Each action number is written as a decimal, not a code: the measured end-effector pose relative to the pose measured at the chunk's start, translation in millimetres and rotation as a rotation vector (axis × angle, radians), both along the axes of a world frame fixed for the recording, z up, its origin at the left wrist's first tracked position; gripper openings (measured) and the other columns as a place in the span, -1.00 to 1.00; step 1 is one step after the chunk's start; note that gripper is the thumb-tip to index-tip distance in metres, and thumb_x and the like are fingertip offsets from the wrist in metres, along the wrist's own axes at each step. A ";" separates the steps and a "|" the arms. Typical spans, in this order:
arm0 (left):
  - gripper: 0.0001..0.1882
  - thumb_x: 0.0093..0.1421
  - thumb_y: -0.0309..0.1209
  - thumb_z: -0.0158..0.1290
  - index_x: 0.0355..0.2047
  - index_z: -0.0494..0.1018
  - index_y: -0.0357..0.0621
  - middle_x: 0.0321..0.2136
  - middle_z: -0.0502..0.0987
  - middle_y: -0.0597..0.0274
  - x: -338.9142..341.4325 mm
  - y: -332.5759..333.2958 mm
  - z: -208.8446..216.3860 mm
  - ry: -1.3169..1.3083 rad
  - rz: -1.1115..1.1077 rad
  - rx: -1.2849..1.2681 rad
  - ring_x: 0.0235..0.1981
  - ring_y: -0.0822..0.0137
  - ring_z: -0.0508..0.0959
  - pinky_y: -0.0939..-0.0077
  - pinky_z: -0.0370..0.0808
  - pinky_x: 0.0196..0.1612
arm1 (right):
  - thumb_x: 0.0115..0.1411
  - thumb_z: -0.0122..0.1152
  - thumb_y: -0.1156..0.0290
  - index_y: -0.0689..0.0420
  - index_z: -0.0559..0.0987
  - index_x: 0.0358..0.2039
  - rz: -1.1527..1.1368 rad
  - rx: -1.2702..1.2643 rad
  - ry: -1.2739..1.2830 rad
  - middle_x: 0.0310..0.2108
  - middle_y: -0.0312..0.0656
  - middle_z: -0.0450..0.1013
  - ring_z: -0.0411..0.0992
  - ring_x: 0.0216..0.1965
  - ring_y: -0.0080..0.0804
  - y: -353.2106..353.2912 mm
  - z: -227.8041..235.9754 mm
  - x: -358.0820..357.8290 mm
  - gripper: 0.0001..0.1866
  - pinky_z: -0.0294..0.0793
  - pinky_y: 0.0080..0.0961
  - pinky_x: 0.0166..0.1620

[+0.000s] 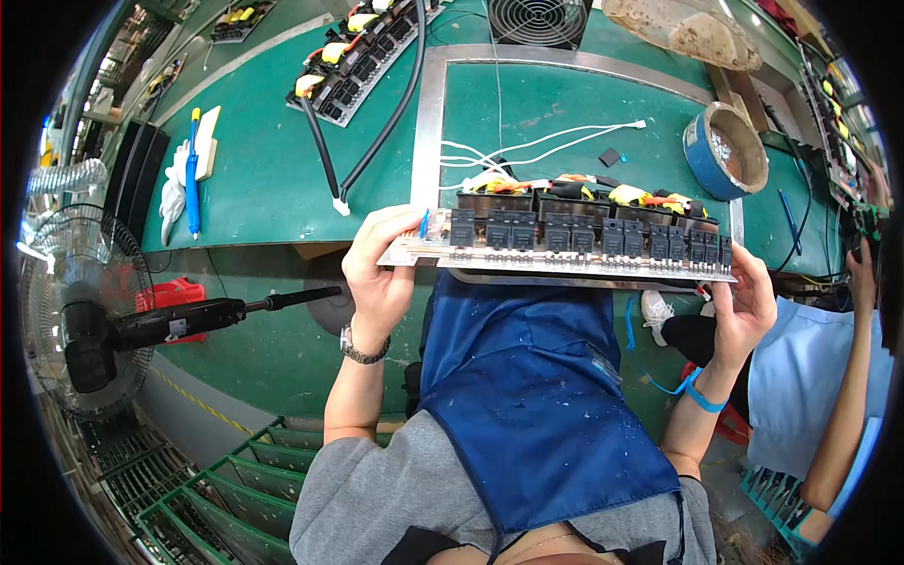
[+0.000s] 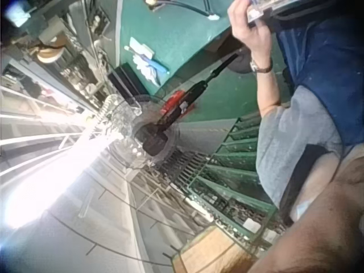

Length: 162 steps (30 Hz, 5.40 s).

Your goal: Soldering components and wires onto a printed circuit board.

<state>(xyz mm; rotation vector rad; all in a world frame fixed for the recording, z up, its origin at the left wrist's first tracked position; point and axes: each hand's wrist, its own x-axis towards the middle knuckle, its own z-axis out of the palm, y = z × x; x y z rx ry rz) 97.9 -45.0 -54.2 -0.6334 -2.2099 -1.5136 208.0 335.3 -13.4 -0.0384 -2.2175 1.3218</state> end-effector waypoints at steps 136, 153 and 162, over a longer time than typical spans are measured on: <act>-0.48 -0.18 -0.58 0.17 -0.09 0.52 -0.20 -0.25 0.52 0.15 -29.8 20.2 101.5 0.060 -0.424 -0.440 -0.18 0.12 0.46 0.30 0.41 -0.05 | 0.30 0.04 0.22 0.37 0.51 -0.15 -0.035 0.124 0.326 -0.18 0.14 0.46 0.49 -0.35 -0.18 10.9 77.8 33.1 -0.61 0.51 -0.43 -0.27; -0.49 -0.21 -0.57 0.19 -0.12 0.55 -0.15 -0.28 0.56 0.20 -26.1 16.8 94.2 0.116 -0.392 -0.453 -0.22 0.15 0.48 0.31 0.45 -0.11 | -0.03 0.39 0.51 0.22 0.65 -0.35 0.764 0.486 0.218 -0.29 -0.07 0.54 0.56 -0.39 -0.28 -83.7 107.7 0.5 -0.82 0.66 -0.52 -0.39; -0.47 -0.23 -0.56 0.22 -0.12 0.56 -0.12 -0.28 0.56 0.23 -25.8 17.8 92.6 0.094 -0.383 -0.468 -0.21 0.16 0.48 0.33 0.45 -0.10 | -0.11 0.40 0.58 0.26 0.64 -0.37 0.799 0.471 0.211 -0.30 -0.04 0.53 0.56 -0.38 -0.28 -90.9 100.7 -7.0 -0.78 0.68 -0.50 -0.34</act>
